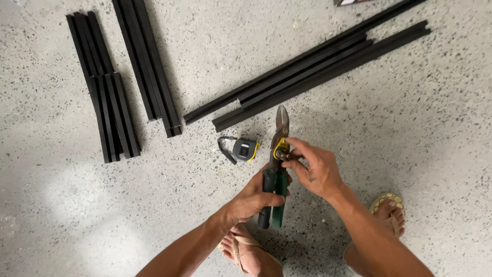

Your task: The person uses pliers to cut a black metal profile into smaller pieces. They then inspect the cut ends and organize the pieces into neat stacks on the floor.

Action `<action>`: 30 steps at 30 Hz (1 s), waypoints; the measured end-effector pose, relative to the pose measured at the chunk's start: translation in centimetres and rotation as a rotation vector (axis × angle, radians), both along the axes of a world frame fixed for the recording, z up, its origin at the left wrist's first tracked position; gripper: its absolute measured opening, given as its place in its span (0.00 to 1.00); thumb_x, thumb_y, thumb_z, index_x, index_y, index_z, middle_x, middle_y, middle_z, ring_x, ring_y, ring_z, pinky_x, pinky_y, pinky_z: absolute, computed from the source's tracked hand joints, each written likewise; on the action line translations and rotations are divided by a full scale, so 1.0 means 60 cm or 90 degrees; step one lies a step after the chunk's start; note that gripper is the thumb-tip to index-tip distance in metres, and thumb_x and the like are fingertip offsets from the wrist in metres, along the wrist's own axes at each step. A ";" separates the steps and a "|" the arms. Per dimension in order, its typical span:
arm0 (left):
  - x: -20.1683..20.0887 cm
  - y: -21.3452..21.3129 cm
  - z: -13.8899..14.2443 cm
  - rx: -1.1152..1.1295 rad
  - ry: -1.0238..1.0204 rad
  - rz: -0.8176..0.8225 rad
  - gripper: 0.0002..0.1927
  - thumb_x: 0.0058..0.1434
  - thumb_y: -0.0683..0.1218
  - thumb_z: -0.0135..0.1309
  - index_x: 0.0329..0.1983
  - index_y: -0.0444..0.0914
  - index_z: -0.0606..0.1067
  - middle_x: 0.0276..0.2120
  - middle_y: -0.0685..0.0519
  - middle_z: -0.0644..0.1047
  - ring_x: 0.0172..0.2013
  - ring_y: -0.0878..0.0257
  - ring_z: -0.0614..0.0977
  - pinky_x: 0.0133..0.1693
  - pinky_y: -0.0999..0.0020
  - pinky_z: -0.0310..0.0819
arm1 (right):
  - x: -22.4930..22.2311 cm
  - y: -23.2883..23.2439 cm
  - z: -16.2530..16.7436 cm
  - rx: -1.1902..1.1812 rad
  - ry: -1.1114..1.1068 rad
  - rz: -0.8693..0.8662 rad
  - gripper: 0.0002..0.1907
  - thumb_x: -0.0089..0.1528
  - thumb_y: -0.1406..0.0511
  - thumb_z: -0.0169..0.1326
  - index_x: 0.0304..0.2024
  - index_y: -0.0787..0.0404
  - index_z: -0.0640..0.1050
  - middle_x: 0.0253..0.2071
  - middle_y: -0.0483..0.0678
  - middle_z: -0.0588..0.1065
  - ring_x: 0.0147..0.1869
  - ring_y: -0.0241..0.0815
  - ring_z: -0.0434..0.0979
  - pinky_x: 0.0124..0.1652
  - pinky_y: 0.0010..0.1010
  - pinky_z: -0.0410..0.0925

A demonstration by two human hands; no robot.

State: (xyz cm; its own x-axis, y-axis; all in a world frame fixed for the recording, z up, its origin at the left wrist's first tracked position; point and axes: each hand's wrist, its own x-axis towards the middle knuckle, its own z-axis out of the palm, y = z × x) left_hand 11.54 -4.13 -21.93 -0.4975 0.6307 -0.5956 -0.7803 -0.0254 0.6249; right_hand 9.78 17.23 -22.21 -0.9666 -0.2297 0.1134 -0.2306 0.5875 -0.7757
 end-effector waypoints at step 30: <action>-0.006 0.002 -0.060 0.098 -0.024 0.196 0.35 0.59 0.50 0.64 0.66 0.38 0.64 0.55 0.49 0.75 0.54 0.54 0.76 0.50 0.51 0.74 | 0.103 -0.061 -0.059 -0.535 -0.425 -0.148 0.46 0.64 0.46 0.51 0.76 0.63 0.53 0.69 0.53 0.66 0.66 0.43 0.72 0.52 0.32 0.74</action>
